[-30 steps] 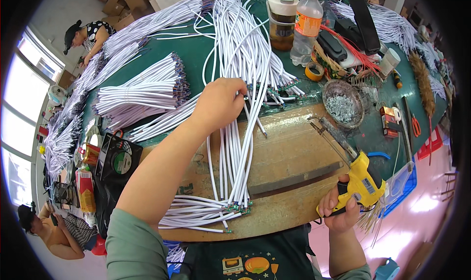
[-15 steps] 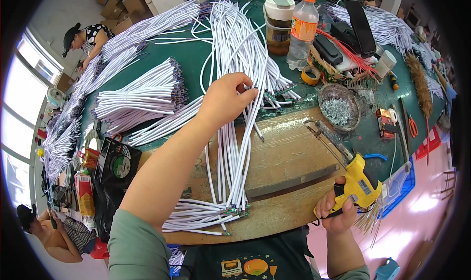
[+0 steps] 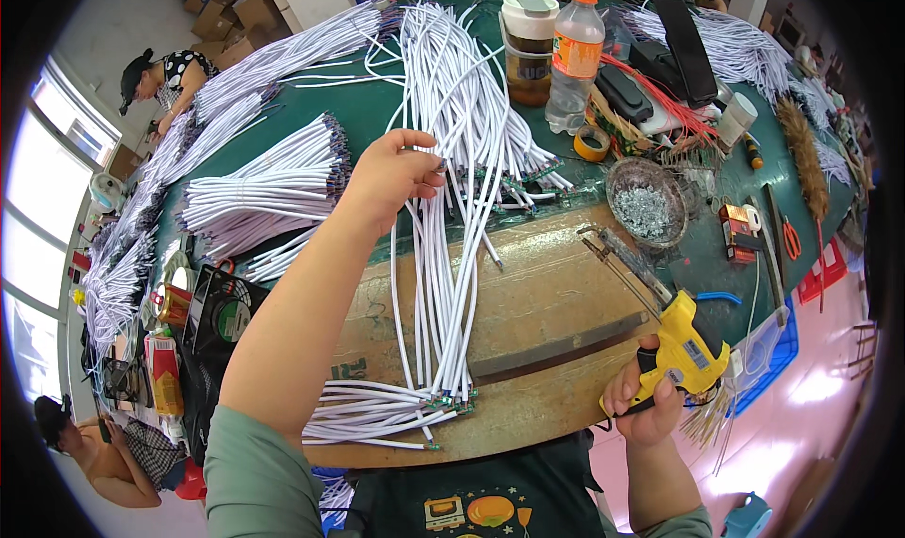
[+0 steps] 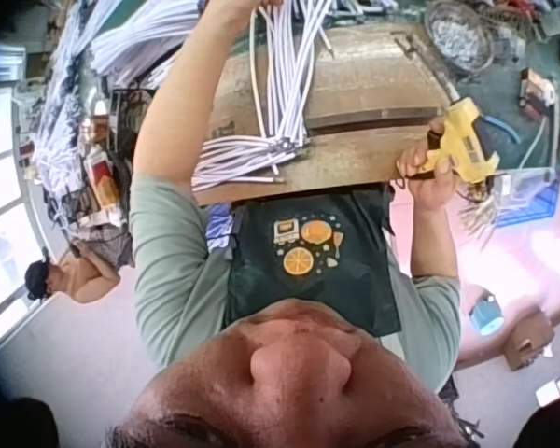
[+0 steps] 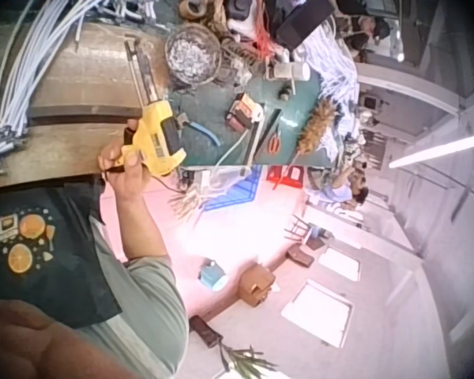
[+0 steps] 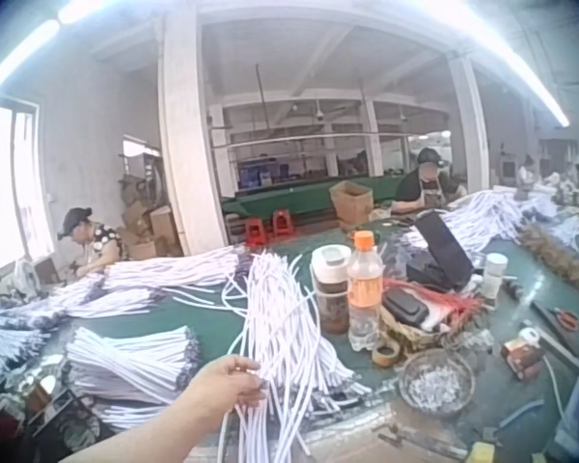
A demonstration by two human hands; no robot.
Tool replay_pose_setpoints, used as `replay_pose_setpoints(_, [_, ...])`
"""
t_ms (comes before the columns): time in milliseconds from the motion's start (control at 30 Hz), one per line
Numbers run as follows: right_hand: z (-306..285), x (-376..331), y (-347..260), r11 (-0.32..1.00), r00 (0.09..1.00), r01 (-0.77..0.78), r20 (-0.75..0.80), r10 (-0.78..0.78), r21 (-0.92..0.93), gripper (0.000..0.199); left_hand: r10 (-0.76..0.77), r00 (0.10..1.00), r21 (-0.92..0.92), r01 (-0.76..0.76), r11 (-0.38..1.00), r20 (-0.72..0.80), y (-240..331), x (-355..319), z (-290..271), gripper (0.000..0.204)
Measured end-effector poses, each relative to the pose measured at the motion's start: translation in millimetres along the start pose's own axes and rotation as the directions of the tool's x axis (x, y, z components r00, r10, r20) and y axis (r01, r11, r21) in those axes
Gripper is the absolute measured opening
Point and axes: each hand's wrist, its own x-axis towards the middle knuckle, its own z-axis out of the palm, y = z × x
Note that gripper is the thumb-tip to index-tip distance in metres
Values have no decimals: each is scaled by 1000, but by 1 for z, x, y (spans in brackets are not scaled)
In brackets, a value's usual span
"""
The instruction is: The person aligns white cables attached to small circuit boards along a workbench and solders the wire connections using a handheld soldering gun.
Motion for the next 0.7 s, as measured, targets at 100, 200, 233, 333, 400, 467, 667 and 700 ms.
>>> replay_pose_setpoints(100, [1,0,-1,1000,1000,-3,1,3,-1,63,-23,999,-44,24,999,31,-3,-3,-9,22])
replay_pose_setpoints(200, [2,0,-2,1000,1000,-7,-9,6,-8,63,-10,998,-107,16,994,55,-7,-2,-15,18])
replay_pose_setpoints(233, [2,0,-2,1000,1000,-8,-9,8,-5,63,11,998,-131,-4,991,57,-7,-2,-15,17])
replay_pose_setpoints(333, [3,0,-2,1000,1000,-13,-10,13,2,62,74,996,24,-76,997,55,-5,-7,-10,14])
replay_pose_setpoints(400, [3,1,-2,1000,1000,-16,-10,16,6,62,155,987,201,-162,966,50,-6,-9,-5,14])
replay_pose_setpoints(467, [4,1,-3,1000,1000,-9,-2,9,-2,61,235,970,373,-239,897,58,-3,-14,1,16])
replay_pose_setpoints(667, [5,2,-3,1000,1000,-7,-6,7,8,61,195,978,667,-195,720,75,19,-36,16,19])
replay_pose_setpoints(700, [5,2,-3,1000,1000,-7,-10,7,8,61,253,965,718,-226,659,72,23,-42,20,20])
